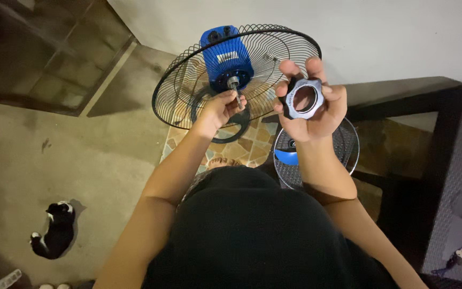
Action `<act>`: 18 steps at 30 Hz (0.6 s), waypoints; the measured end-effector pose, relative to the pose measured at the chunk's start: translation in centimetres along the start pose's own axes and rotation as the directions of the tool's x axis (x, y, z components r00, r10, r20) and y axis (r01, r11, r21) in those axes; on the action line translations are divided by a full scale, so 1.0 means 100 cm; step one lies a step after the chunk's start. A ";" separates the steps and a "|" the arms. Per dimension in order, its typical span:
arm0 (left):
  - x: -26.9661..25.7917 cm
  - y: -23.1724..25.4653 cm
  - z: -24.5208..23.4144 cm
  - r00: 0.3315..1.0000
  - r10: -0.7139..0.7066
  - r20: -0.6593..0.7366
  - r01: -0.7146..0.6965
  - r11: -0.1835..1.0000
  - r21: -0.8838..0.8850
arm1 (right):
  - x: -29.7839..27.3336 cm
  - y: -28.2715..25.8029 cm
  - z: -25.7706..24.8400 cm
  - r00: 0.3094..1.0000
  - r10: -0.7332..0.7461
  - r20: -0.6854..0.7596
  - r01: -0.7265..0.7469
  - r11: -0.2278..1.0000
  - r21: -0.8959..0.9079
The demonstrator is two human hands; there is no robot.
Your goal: The person assembles a blue pedestal fan by hand. They attach the fan blades to the motor hub, secure them with a nut, and then place the front wire cage over the blades, aligning it with the rear cage.
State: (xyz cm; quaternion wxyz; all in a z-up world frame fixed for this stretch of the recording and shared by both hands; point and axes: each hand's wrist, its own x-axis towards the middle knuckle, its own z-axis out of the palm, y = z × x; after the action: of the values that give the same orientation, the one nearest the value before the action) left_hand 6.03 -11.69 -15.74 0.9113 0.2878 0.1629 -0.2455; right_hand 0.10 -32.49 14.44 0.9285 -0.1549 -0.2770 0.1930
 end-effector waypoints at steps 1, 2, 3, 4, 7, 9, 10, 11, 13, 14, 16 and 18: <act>-0.001 0.000 0.001 1.000 0.001 -0.011 -0.001 1.000 0.014 | -0.001 0.000 0.001 1.000 0.006 -0.009 -0.006 1.000 0.000; -0.001 0.002 0.002 1.000 0.003 -0.021 -0.003 1.000 0.029 | -0.002 0.000 0.003 1.000 0.011 -0.017 -0.011 1.000 0.001; -0.002 0.002 0.004 1.000 0.005 -0.028 -0.005 1.000 0.029 | -0.002 0.000 0.006 1.000 0.017 -0.025 -0.017 1.000 0.001; -0.003 0.002 0.005 0.999 0.006 -0.034 -0.005 1.000 0.030 | -0.002 0.001 0.008 0.999 0.014 -0.041 -0.014 1.000 -0.005; -0.005 0.001 0.004 1.000 0.009 -0.024 -0.009 1.000 0.025 | -0.002 0.007 0.013 0.996 0.013 -0.087 -0.015 1.000 -0.028; -0.004 0.004 0.007 1.000 0.006 -0.027 -0.005 1.000 0.027 | -0.002 0.009 0.013 0.994 0.022 -0.106 -0.027 0.998 -0.049; -0.005 0.005 0.009 0.999 0.000 -0.043 0.001 1.000 0.030 | -0.002 0.011 0.011 0.989 0.031 -0.148 -0.042 0.997 -0.070; -0.006 0.006 0.012 0.998 -0.007 -0.058 0.009 0.999 0.033 | -0.002 0.013 0.006 0.981 0.039 -0.189 -0.057 0.994 -0.089; -0.012 0.007 0.018 0.999 0.004 -0.040 -0.003 0.999 0.032 | -0.006 0.018 -0.011 0.955 0.064 -0.291 -0.103 0.987 -0.121; -0.015 0.010 0.022 0.999 0.011 -0.030 -0.010 0.999 0.032 | -0.009 0.023 -0.023 0.935 0.077 -0.347 -0.131 0.982 -0.135; -0.022 0.013 0.028 0.999 0.020 -0.029 -0.020 1.000 0.018 | -0.018 0.037 -0.055 0.900 0.067 -0.431 -0.181 0.956 -0.230; -0.023 0.013 0.027 0.998 0.029 0.050 -0.030 0.999 0.017 | -0.032 0.063 -0.094 0.877 0.016 -0.480 -0.227 0.895 -0.385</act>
State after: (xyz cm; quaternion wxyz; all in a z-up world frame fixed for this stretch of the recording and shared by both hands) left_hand 5.24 -11.57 -11.98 0.9159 0.2921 0.1338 -0.2406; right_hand 1.30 -30.10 2.95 0.8958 -0.4145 -0.0716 0.1436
